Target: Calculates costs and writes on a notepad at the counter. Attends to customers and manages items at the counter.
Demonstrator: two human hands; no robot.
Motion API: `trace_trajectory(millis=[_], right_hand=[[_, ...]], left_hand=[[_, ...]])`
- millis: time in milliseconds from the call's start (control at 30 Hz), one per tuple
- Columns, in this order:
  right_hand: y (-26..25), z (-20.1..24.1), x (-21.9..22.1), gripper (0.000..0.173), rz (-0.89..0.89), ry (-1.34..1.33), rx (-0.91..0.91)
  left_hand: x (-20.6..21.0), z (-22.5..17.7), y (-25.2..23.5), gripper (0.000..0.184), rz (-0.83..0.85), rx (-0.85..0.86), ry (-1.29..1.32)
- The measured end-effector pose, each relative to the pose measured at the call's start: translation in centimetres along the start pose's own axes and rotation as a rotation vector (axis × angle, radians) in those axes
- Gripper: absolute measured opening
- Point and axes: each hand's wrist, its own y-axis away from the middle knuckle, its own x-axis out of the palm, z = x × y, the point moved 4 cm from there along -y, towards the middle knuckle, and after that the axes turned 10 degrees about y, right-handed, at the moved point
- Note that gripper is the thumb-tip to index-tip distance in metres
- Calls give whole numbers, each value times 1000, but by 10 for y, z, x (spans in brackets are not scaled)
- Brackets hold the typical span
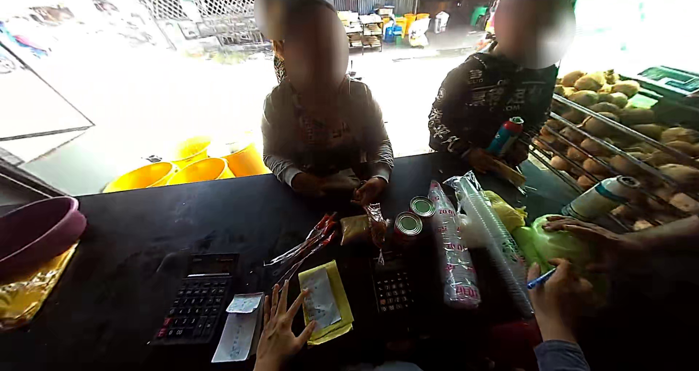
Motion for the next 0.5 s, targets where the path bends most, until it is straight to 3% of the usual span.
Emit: trace_trajectory(millis=[100, 500], right_hand=[[3, -3, 4, 43, -53, 66, -38], [2, -1, 9, 39, 33, 99, 6]], left_hand=[[3, 2, 2, 72, 14, -1, -12], [1, -1, -1, 70, 47, -52, 7]])
